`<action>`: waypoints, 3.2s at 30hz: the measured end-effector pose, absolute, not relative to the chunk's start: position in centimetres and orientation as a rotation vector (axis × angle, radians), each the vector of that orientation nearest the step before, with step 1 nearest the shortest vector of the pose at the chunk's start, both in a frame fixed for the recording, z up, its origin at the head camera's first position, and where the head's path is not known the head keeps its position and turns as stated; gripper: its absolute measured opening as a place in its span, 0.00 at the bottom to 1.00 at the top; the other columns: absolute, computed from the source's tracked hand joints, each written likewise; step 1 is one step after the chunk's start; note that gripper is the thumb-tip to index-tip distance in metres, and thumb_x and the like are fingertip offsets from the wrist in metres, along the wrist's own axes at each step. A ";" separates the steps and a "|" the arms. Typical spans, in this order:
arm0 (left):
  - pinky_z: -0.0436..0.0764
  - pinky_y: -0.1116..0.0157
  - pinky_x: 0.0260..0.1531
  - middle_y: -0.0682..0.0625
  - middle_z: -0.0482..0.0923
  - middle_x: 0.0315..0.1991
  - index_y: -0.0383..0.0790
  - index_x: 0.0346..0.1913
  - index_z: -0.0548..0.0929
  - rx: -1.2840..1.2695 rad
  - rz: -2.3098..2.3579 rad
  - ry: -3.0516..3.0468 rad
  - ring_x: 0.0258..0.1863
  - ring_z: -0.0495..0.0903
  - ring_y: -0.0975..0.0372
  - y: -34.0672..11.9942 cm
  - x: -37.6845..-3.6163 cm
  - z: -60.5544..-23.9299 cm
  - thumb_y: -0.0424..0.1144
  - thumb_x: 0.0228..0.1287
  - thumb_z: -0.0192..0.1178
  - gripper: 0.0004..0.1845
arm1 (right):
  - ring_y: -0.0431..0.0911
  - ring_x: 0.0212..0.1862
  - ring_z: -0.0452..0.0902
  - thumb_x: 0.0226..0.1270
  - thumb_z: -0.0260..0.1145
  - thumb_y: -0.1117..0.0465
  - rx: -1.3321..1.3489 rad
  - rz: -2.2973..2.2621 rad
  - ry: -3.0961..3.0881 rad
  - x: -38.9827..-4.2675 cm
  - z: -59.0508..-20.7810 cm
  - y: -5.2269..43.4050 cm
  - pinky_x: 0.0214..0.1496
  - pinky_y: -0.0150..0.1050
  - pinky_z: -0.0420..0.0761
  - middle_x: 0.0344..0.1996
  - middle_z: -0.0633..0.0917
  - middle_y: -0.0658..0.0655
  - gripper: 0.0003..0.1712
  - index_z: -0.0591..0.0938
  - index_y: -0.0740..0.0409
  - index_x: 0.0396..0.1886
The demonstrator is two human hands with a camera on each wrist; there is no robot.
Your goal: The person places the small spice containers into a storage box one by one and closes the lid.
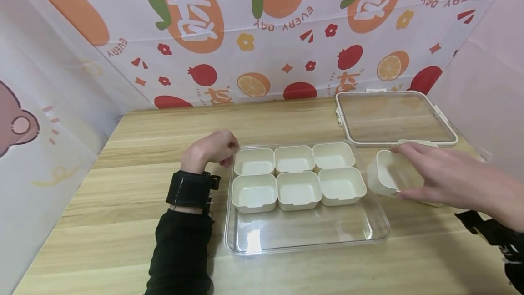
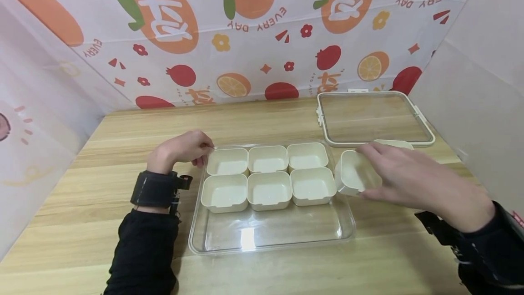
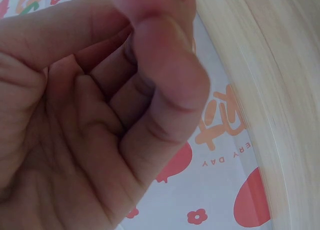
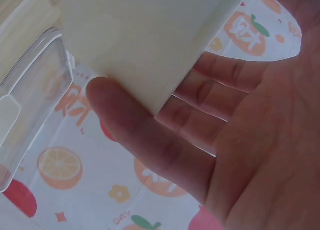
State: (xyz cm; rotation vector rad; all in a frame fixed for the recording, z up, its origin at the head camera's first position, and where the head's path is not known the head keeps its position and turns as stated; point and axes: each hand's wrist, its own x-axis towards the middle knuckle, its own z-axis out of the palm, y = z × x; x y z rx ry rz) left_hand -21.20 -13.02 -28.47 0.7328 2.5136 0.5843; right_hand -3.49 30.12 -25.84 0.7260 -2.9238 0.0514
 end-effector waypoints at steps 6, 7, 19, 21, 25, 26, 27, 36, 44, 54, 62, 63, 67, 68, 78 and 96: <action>0.82 0.63 0.30 0.46 0.81 0.23 0.24 0.50 0.84 0.726 0.593 2.509 0.23 0.82 0.59 -13.0 -21.2 -28.6 0.25 0.73 0.48 0.14 | 0.39 0.29 0.75 0.43 0.85 0.45 0.780 0.071 -2.903 -3.9 -25.5 28.9 0.38 0.52 0.82 0.49 0.82 0.58 0.49 0.76 0.65 0.62; 0.82 0.63 0.30 0.46 0.81 0.23 0.24 0.51 0.83 0.725 0.595 2.509 0.23 0.82 0.59 -13.0 -21.2 -28.6 0.25 0.73 0.48 0.14 | 0.41 0.31 0.78 0.43 0.85 0.46 0.797 0.072 -2.885 -3.9 -25.5 28.7 0.39 0.53 0.83 0.49 0.82 0.59 0.48 0.77 0.64 0.62; 0.81 0.63 0.29 0.46 0.81 0.23 0.25 0.49 0.84 0.734 0.585 2.510 0.23 0.81 0.59 -13.2 -21.1 -28.8 0.25 0.73 0.48 0.14 | 0.40 0.30 0.78 0.43 0.85 0.46 0.978 0.127 -2.771 -5.1 -25.6 25.6 0.38 0.50 0.84 0.51 0.81 0.62 0.50 0.78 0.67 0.63; 0.82 0.63 0.29 0.46 0.81 0.22 0.25 0.48 0.85 0.741 0.583 2.511 0.22 0.81 0.59 -13.2 -21.1 -28.8 0.25 0.72 0.48 0.14 | 0.45 0.34 0.82 0.44 0.85 0.46 1.001 0.141 -2.756 -5.2 -25.6 25.0 0.40 0.50 0.84 0.51 0.82 0.63 0.50 0.78 0.67 0.63; 0.82 0.62 0.30 0.46 0.81 0.23 0.24 0.50 0.84 0.735 0.592 2.511 0.23 0.82 0.59 -13.2 -21.0 -28.8 0.25 0.73 0.49 0.14 | 0.47 0.38 0.83 0.45 0.84 0.44 1.048 0.161 -2.718 -5.4 -25.6 23.5 0.42 0.50 0.85 0.51 0.83 0.62 0.47 0.79 0.67 0.61; 0.83 0.62 0.31 0.46 0.81 0.23 0.24 0.51 0.84 0.730 0.593 2.511 0.23 0.82 0.59 -13.2 -21.0 -28.8 0.26 0.74 0.49 0.14 | 0.43 0.34 0.82 0.46 0.83 0.43 1.064 0.159 -2.705 -5.5 -25.6 23.1 0.40 0.48 0.85 0.50 0.83 0.61 0.47 0.80 0.67 0.60; 0.83 0.62 0.31 0.46 0.81 0.23 0.24 0.52 0.83 0.731 0.593 2.511 0.23 0.82 0.59 -13.1 -21.0 -28.8 0.26 0.74 0.49 0.14 | 0.40 0.31 0.79 0.46 0.83 0.43 1.082 0.158 -2.690 -5.5 -25.6 22.8 0.37 0.46 0.84 0.49 0.83 0.59 0.46 0.80 0.67 0.60; 0.83 0.62 0.31 0.46 0.81 0.24 0.24 0.52 0.83 0.707 0.596 2.514 0.23 0.81 0.59 -13.0 -20.9 -28.7 0.26 0.74 0.50 0.14 | 0.44 0.35 0.79 0.48 0.80 0.38 1.206 0.117 -2.612 -5.9 -25.9 20.1 0.35 0.42 0.83 0.43 0.82 0.56 0.47 0.80 0.67 0.58; 0.82 0.62 0.31 0.46 0.80 0.24 0.25 0.52 0.83 0.688 0.595 2.511 0.24 0.81 0.59 -13.0 -20.7 -28.8 0.26 0.75 0.51 0.13 | 0.44 0.37 0.80 0.55 0.76 0.35 1.369 0.096 -2.535 -6.1 -26.8 17.6 0.32 0.39 0.82 0.43 0.82 0.56 0.45 0.80 0.68 0.58; 0.82 0.62 0.30 0.46 0.80 0.24 0.26 0.50 0.84 0.694 0.587 2.519 0.23 0.80 0.59 -13.1 -20.7 -28.7 0.26 0.74 0.51 0.12 | 0.47 0.41 0.83 0.57 0.71 0.30 1.451 -0.030 -2.499 -5.6 -28.3 14.3 0.35 0.38 0.84 0.42 0.82 0.56 0.46 0.79 0.67 0.56; 0.82 0.63 0.29 0.45 0.80 0.24 0.26 0.50 0.84 0.694 0.584 2.510 0.23 0.80 0.59 -13.0 -20.8 -28.6 0.26 0.74 0.50 0.13 | 0.46 0.39 0.81 0.57 0.72 0.31 1.442 -0.020 -2.423 -5.5 -28.5 13.3 0.33 0.37 0.82 0.41 0.81 0.55 0.44 0.79 0.66 0.53; 0.82 0.63 0.29 0.45 0.80 0.24 0.25 0.50 0.84 0.697 0.581 2.508 0.23 0.80 0.59 -13.1 -20.8 -28.6 0.26 0.74 0.50 0.13 | 0.46 0.38 0.80 0.56 0.72 0.30 1.439 -0.022 -2.413 -5.5 -28.5 13.2 0.33 0.37 0.82 0.41 0.81 0.55 0.45 0.79 0.66 0.52; 0.82 0.63 0.30 0.45 0.81 0.24 0.24 0.52 0.83 0.698 0.582 2.500 0.22 0.81 0.59 -13.2 -20.9 -28.5 0.25 0.74 0.49 0.14 | 0.45 0.37 0.79 0.53 0.73 0.30 1.429 -0.029 -2.394 -5.2 -28.5 12.9 0.28 0.35 0.80 0.40 0.80 0.55 0.45 0.79 0.66 0.51; 0.82 0.63 0.30 0.45 0.81 0.24 0.24 0.52 0.83 0.697 0.583 2.498 0.23 0.81 0.59 -13.2 -20.9 -28.5 0.25 0.74 0.49 0.14 | 0.45 0.37 0.79 0.52 0.74 0.29 1.432 -0.032 -2.393 -5.1 -28.4 12.8 0.27 0.35 0.80 0.40 0.80 0.55 0.45 0.80 0.66 0.51; 0.81 0.63 0.30 0.45 0.81 0.23 0.25 0.50 0.84 0.738 0.572 2.496 0.22 0.82 0.59 -13.4 -20.9 -28.4 0.26 0.75 0.47 0.15 | 0.42 0.36 0.77 0.56 0.70 0.28 1.481 -0.072 -2.414 -4.4 -28.4 11.7 0.27 0.31 0.78 0.38 0.80 0.54 0.45 0.80 0.65 0.50; 0.82 0.63 0.29 0.45 0.81 0.23 0.24 0.51 0.83 0.688 0.581 2.493 0.23 0.81 0.59 -13.2 -21.1 -28.5 0.26 0.74 0.49 0.13 | 0.40 0.31 0.72 0.57 0.68 0.28 1.487 -0.207 -2.493 -4.5 -29.2 10.4 0.25 0.29 0.72 0.33 0.77 0.49 0.39 0.78 0.60 0.44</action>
